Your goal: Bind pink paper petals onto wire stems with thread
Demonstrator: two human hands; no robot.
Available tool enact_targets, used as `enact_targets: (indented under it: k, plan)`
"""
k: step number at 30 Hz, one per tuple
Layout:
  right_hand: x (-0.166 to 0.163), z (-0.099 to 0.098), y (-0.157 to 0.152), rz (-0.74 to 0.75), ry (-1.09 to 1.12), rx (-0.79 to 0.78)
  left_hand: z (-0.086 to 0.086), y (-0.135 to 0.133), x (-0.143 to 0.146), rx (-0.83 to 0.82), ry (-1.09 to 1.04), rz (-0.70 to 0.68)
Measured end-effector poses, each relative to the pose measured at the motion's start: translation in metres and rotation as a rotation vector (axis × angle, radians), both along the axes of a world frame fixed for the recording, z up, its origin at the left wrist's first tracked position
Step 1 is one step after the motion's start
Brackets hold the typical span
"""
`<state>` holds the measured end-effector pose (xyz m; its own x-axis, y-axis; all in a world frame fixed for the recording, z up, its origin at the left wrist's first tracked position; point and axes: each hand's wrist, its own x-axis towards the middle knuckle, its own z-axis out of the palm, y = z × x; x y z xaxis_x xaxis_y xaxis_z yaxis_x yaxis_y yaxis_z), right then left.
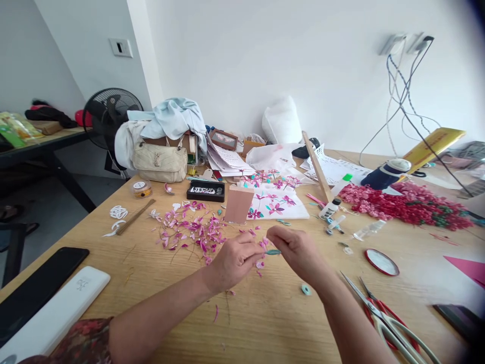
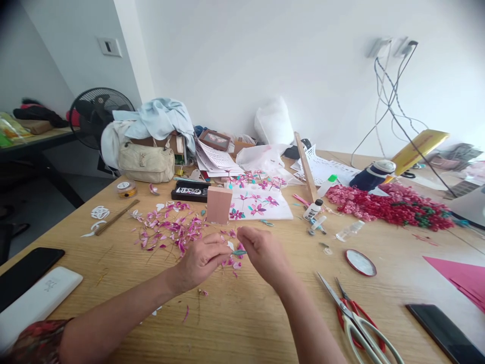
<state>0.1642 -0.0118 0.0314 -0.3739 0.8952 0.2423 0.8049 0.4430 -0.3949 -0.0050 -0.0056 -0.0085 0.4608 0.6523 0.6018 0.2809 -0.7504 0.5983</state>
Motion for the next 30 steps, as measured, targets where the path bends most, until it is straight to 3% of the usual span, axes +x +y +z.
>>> enact_targets:
  k: [3,5,10,13,16,20,24,28,30]
  plan:
    - [-0.011,-0.028,-0.008,-0.047,0.102,0.007,0.001,0.007,-0.001,-0.004,-0.106,0.132]
    - [-0.020,-0.035,-0.020,-0.040,0.038,0.079,-0.001,0.012,-0.001,0.014,-0.089,0.179]
    - [-0.014,0.001,-0.019,0.013,-0.133,0.152,-0.007,0.008,0.001,0.117,0.069,0.003]
    - [0.001,0.005,-0.001,-0.016,0.062,0.018,-0.003,0.002,-0.001,0.139,0.026,-0.035]
    - [-0.001,-0.020,0.003,-0.072,0.273,-0.100,-0.001,0.004,-0.005,0.122,-0.095,0.061]
    - [-0.024,-0.049,-0.016,-0.108,0.401,-0.113,-0.002,0.014,-0.004,0.113,-0.129,0.177]
    - [-0.035,-0.050,-0.025,-0.143,0.576,-0.161,0.000,0.015,0.004,0.025,-0.169,0.219]
    - [-0.028,-0.053,-0.018,-0.155,0.794,-0.260,0.003,0.011,0.009,-0.118,-0.234,0.224]
    - [-0.022,-0.058,-0.016,-0.168,0.799,-0.281,0.004,0.010,0.010,-0.140,-0.241,0.217]
